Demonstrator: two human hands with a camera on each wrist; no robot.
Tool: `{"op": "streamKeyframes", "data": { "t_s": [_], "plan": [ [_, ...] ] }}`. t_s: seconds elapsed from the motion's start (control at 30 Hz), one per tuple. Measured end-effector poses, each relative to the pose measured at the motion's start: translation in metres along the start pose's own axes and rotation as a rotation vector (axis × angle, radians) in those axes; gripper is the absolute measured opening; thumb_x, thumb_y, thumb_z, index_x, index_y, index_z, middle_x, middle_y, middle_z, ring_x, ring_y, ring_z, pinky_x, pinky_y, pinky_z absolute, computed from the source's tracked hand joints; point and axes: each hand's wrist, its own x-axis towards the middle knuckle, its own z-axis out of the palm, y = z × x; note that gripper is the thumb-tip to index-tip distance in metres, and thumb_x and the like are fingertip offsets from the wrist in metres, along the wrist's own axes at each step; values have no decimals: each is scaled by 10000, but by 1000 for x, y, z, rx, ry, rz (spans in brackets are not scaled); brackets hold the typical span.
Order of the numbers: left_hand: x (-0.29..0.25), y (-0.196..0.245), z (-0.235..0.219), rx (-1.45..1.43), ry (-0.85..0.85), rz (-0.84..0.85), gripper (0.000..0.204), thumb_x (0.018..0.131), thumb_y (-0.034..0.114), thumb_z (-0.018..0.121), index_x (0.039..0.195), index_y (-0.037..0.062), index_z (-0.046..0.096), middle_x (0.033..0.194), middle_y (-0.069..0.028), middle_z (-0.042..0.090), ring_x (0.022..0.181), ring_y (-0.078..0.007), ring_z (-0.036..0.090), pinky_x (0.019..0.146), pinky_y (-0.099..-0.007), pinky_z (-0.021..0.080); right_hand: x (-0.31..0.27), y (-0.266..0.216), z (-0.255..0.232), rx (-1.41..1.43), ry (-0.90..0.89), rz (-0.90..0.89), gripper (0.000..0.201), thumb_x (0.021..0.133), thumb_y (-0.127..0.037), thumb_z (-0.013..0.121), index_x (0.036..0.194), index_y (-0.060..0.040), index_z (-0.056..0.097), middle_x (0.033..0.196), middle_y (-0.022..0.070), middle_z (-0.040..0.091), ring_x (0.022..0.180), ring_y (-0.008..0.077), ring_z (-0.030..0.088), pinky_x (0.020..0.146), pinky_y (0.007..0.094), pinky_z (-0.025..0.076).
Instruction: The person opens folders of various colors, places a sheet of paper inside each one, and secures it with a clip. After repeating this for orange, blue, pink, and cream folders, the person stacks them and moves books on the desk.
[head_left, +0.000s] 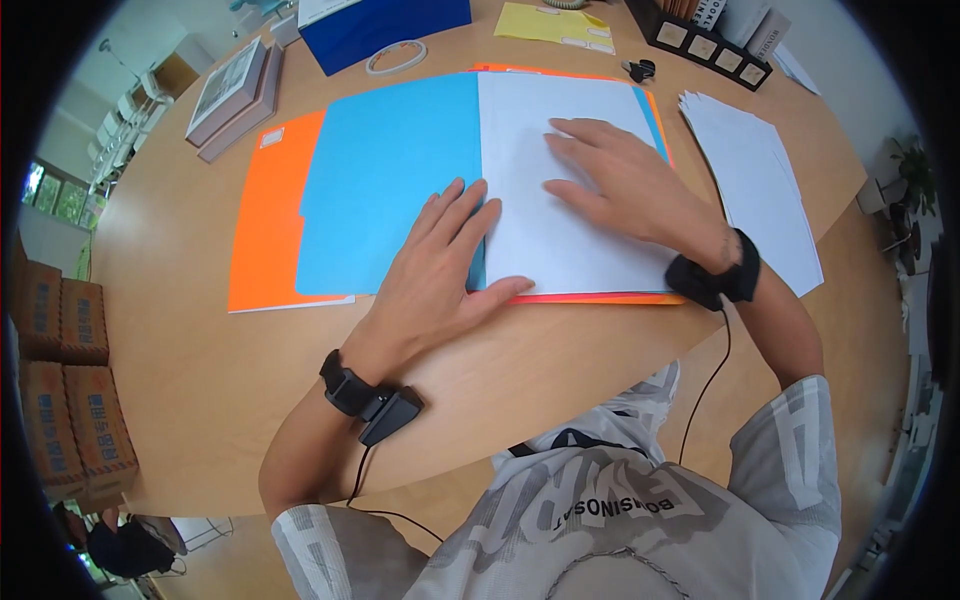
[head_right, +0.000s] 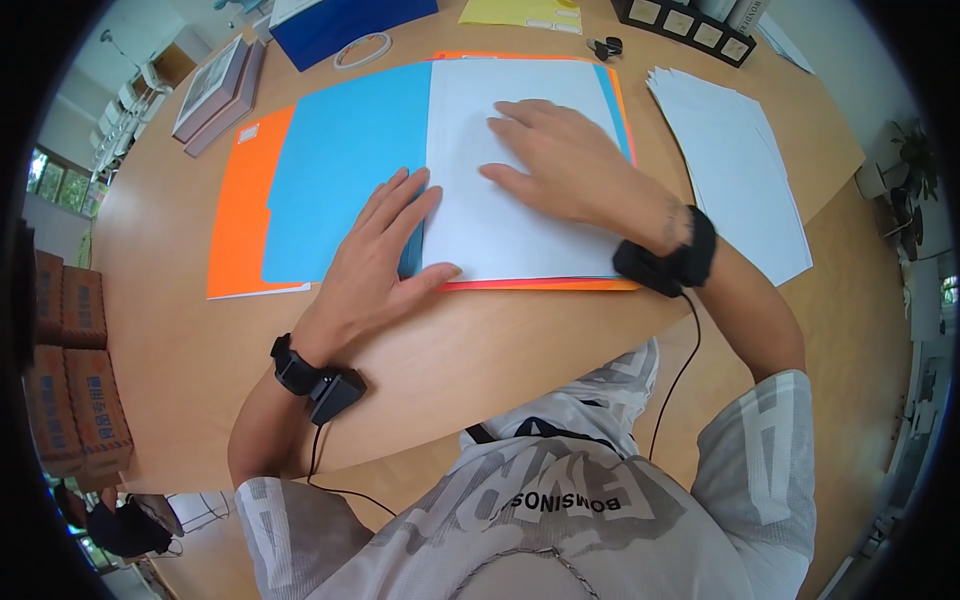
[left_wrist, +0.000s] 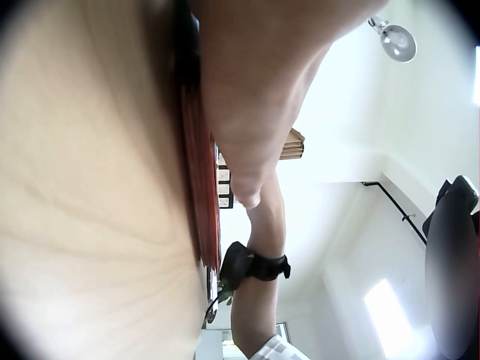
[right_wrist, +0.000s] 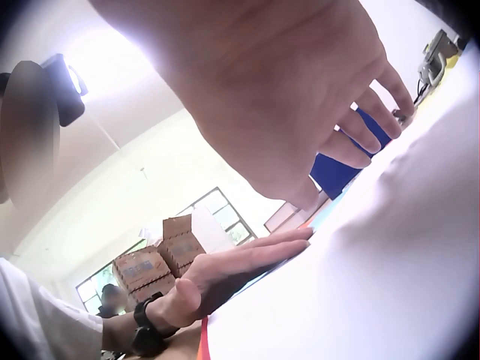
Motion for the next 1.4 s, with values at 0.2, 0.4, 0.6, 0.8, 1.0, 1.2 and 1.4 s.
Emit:
{"op": "streamKeyframes", "data": {
  "t_s": [0.2, 0.4, 0.6, 0.8, 1.0, 1.2, 1.4],
  "plan": [
    [0, -8, 11, -51, 73, -8, 617, 974, 269, 741, 1479, -33, 557, 1611, -252, 484, 1513, -448, 432, 1250, -503, 386, -60, 6, -39, 93, -271, 43, 590, 1042, -371, 661, 1494, 1, 587, 1599, 220, 525, 1524, 405, 435, 1247, 468, 377],
    [2, -3, 8, -114, 73, -38, 548, 972, 212, 717, 1461, 2, 592, 1617, -258, 471, 1487, -468, 460, 1216, -501, 417, -60, -2, -33, 130, -274, -27, 596, 1051, -357, 653, 1524, -7, 559, 1626, 203, 501, 1537, 399, 418, 1262, 470, 367],
    [1, 0, 5, -143, 75, -66, 592, 942, 315, 785, 1444, 41, 634, 1649, -263, 431, 1492, -465, 459, 1190, -511, 435, -58, 2, -32, 170, -285, -117, 562, 1049, -284, 652, 1545, -44, 548, 1642, 148, 500, 1546, 378, 406, 1264, 474, 369],
    [1, 0, 5, -81, 30, -24, 667, 932, 379, 788, 1493, 61, 616, 1674, -271, 393, 1528, -466, 406, 1237, -536, 374, -56, 8, -34, 200, -291, -99, 538, 1046, -256, 652, 1540, -66, 558, 1644, 120, 505, 1542, 378, 411, 1269, 501, 356],
    [2, 1, 3, -31, -13, 5, 687, 930, 390, 779, 1511, 69, 604, 1676, -279, 383, 1538, -478, 382, 1262, -552, 339, -57, 22, -30, 175, -274, -97, 524, 1044, -228, 645, 1534, -63, 563, 1640, 121, 511, 1535, 384, 419, 1271, 510, 350],
    [2, 3, 0, 25, -36, 33, 696, 930, 389, 770, 1521, 69, 590, 1672, -287, 382, 1536, -492, 375, 1271, -557, 321, -56, 35, -30, 258, -217, -126, 480, 1036, -205, 660, 1490, -62, 604, 1619, 133, 531, 1513, 373, 449, 1251, 490, 380],
    [4, 5, -1, 46, -56, 36, 707, 933, 399, 766, 1527, 66, 576, 1672, -284, 375, 1544, -493, 356, 1270, -563, 320, -5, 126, -52, 362, 218, 315, 335, 1021, -283, 710, 1231, -29, 772, 1217, 115, 780, 1071, 191, 733, 910, 324, 570]
  ]
}}
